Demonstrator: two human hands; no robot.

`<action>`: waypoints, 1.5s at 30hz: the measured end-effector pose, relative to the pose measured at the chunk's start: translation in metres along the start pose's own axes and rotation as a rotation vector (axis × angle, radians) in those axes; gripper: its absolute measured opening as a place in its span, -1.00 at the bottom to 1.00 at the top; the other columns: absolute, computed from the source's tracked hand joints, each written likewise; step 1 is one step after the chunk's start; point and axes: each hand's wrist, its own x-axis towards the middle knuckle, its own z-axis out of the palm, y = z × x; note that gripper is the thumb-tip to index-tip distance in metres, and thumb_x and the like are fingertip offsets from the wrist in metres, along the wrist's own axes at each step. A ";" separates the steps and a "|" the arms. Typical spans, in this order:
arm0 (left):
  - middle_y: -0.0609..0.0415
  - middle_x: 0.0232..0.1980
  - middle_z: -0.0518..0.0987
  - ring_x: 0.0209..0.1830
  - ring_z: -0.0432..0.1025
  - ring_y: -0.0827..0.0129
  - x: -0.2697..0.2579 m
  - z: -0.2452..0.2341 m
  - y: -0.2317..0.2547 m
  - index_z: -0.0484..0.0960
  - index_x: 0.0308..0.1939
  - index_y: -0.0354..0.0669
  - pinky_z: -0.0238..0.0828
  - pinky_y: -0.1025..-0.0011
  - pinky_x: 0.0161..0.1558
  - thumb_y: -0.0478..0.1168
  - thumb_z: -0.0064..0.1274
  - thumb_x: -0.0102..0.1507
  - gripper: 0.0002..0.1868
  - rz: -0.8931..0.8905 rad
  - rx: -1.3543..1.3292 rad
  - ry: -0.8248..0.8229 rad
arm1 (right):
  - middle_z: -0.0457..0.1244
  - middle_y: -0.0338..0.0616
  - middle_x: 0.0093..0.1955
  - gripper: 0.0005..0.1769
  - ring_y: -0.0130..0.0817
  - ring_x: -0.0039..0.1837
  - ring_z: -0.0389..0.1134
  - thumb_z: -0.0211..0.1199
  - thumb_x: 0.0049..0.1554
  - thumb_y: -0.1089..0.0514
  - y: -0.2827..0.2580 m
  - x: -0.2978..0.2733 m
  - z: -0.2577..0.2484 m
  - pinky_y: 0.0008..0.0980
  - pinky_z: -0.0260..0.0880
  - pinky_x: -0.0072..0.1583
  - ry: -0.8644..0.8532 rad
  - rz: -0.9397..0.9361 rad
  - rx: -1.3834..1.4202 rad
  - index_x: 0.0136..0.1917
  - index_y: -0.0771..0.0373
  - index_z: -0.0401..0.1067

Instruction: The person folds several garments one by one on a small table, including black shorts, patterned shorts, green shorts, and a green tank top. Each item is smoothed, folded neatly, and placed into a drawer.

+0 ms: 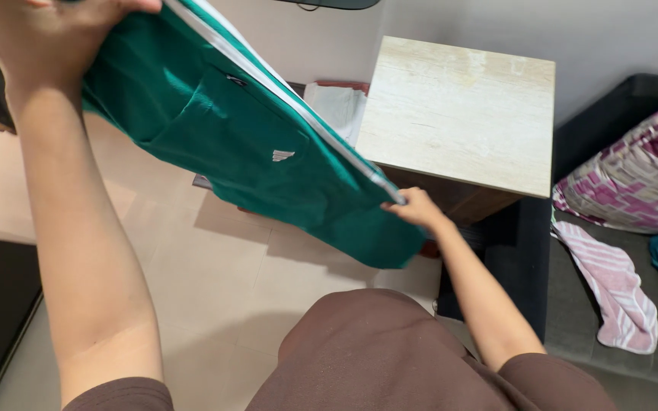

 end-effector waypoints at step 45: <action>-0.01 -0.04 0.43 0.04 0.35 0.08 -0.083 0.383 0.293 0.59 -0.07 -0.06 0.27 0.13 -0.08 -0.32 0.32 -0.14 -0.47 -0.226 -0.049 -0.949 | 0.34 0.12 -0.06 -0.82 0.21 -0.02 0.43 0.25 0.07 0.24 0.302 0.002 -0.258 0.17 0.43 -0.04 0.619 0.299 -0.658 -0.02 0.27 0.42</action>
